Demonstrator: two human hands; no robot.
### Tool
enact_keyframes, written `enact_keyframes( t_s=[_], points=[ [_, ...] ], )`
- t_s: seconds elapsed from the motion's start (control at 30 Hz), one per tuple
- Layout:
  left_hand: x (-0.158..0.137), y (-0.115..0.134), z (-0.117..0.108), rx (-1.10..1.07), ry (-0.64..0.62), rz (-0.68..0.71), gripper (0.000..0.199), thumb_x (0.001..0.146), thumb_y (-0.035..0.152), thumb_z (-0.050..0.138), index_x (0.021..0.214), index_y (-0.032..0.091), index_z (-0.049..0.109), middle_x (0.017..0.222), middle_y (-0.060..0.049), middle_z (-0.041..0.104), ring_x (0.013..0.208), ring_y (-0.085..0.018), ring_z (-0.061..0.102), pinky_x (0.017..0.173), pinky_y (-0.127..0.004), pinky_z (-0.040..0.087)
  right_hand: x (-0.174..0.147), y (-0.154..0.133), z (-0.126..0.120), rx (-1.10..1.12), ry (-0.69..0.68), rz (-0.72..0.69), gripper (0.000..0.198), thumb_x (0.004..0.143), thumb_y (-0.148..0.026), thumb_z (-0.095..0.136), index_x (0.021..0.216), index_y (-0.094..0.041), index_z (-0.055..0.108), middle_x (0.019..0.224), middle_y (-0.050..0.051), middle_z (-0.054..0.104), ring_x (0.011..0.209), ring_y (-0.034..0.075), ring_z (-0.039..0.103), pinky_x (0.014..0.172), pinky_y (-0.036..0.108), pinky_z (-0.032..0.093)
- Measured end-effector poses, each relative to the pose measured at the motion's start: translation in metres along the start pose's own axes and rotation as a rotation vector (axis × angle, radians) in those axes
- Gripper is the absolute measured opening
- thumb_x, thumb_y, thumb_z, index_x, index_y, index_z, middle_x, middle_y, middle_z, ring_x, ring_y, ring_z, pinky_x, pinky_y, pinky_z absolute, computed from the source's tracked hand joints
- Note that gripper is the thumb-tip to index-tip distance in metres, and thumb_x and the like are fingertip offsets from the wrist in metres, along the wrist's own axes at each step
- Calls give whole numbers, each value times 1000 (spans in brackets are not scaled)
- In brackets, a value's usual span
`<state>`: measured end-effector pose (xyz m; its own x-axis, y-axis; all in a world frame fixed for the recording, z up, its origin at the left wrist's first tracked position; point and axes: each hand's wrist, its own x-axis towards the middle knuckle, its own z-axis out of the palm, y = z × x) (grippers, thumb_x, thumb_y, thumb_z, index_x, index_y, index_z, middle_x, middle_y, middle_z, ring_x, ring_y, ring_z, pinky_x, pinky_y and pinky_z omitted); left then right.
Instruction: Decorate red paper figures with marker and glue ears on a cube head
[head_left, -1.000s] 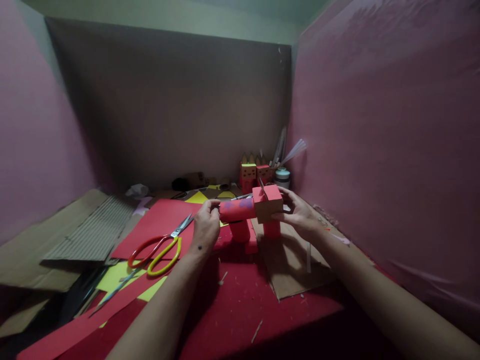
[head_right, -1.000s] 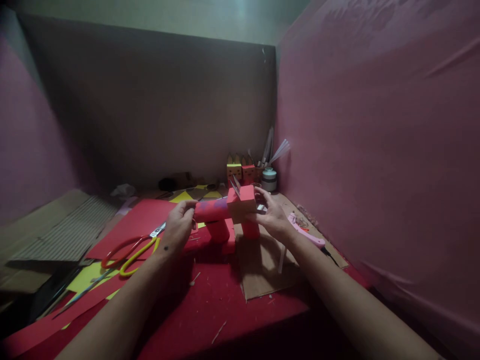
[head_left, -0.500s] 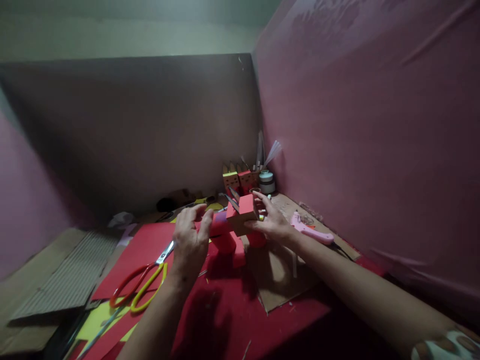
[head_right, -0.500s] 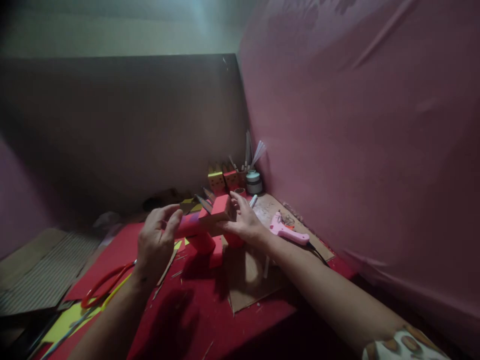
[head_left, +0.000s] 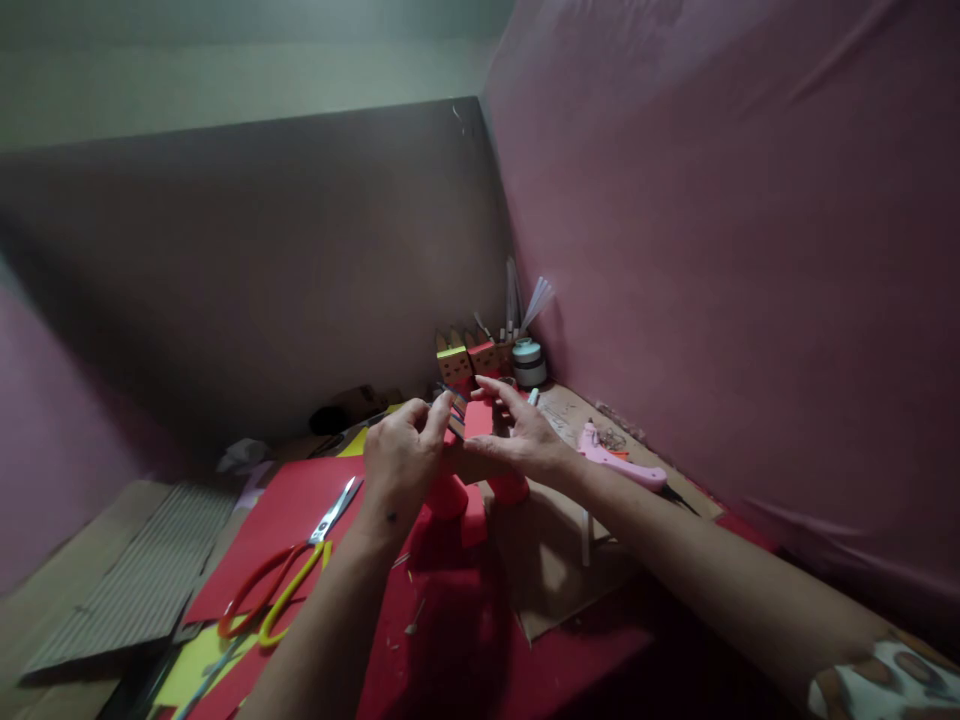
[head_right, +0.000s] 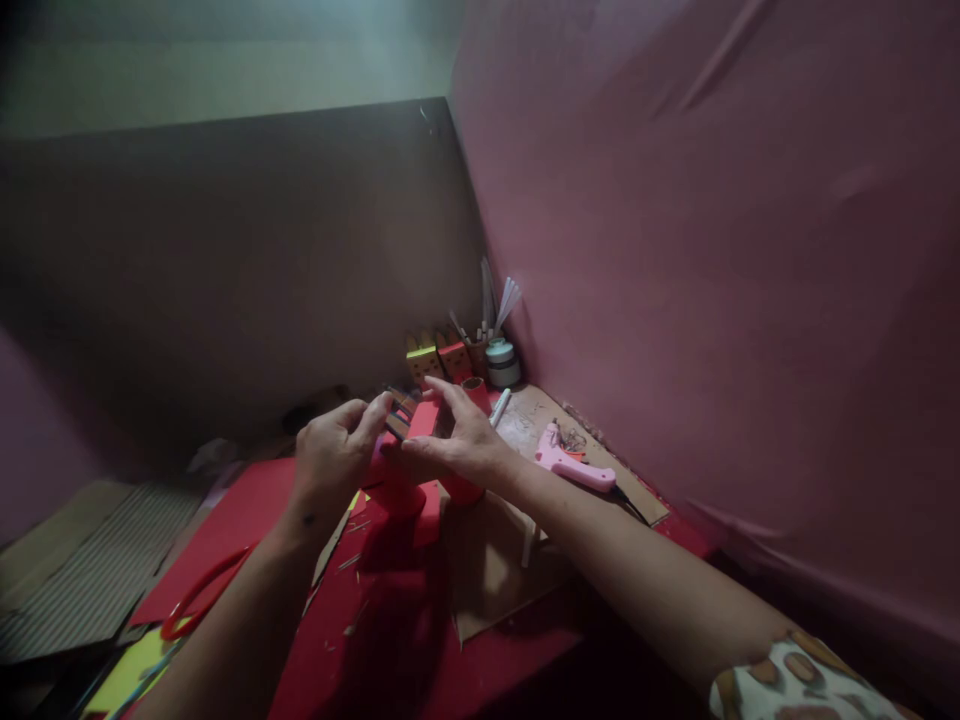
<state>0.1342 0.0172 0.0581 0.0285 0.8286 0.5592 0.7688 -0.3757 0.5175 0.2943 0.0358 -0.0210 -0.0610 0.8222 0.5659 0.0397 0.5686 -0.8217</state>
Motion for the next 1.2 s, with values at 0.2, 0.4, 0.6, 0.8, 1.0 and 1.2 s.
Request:
enact_keyframes(
  t_s=[0.2, 0.4, 0.6, 0.8, 1.0, 1.2],
  points=[
    [0, 4, 4, 65, 17, 23, 44, 84, 42, 53, 48, 24, 38, 49, 3, 36, 55, -16, 36, 61, -31, 25, 1, 1, -1, 12, 13, 2, 91, 69, -44, 92, 148, -27, 50, 143, 13, 58, 130, 31, 57, 112, 52, 46],
    [1, 8, 8, 117, 42, 37, 43, 83, 36, 59, 47, 24, 37, 49, 4, 31, 54, -17, 31, 62, -32, 23, 0, 2, -1, 5, 26, 11, 92, 68, -42, 93, 148, -25, 50, 144, 14, 58, 131, 31, 57, 113, 52, 45],
    [2, 6, 10, 153, 40, 39, 39, 84, 36, 59, 49, 25, 46, 50, 2, 40, 56, -19, 38, 62, -32, 24, 1, 2, -2, 4, 21, 10, 89, 69, -42, 91, 147, -27, 51, 143, 13, 59, 130, 31, 58, 112, 51, 46],
    [4, 8, 12, 174, 34, 31, 39, 83, 35, 60, 48, 25, 47, 51, 0, 49, 58, -21, 46, 62, -31, 27, 1, 2, -1, 5, 28, 9, 88, 70, -41, 91, 147, -28, 51, 142, 12, 60, 130, 30, 58, 112, 51, 46],
    [3, 13, 2, 159, 12, 35, 44, 82, 45, 60, 48, 25, 42, 48, 2, 40, 54, -18, 38, 60, -32, 26, 0, 1, 0, 14, 35, 7, 88, 70, -39, 90, 147, -25, 50, 143, 14, 59, 130, 30, 58, 113, 52, 45],
    [31, 1, -23, -106, 80, -29, 50, 85, 67, 48, 68, 23, 62, 58, -2, 58, 61, -20, 53, 58, -31, 37, -1, 3, 3, 40, 52, 10, 91, 69, -42, 92, 148, -27, 49, 143, 12, 59, 131, 30, 58, 113, 50, 45]
  ],
)
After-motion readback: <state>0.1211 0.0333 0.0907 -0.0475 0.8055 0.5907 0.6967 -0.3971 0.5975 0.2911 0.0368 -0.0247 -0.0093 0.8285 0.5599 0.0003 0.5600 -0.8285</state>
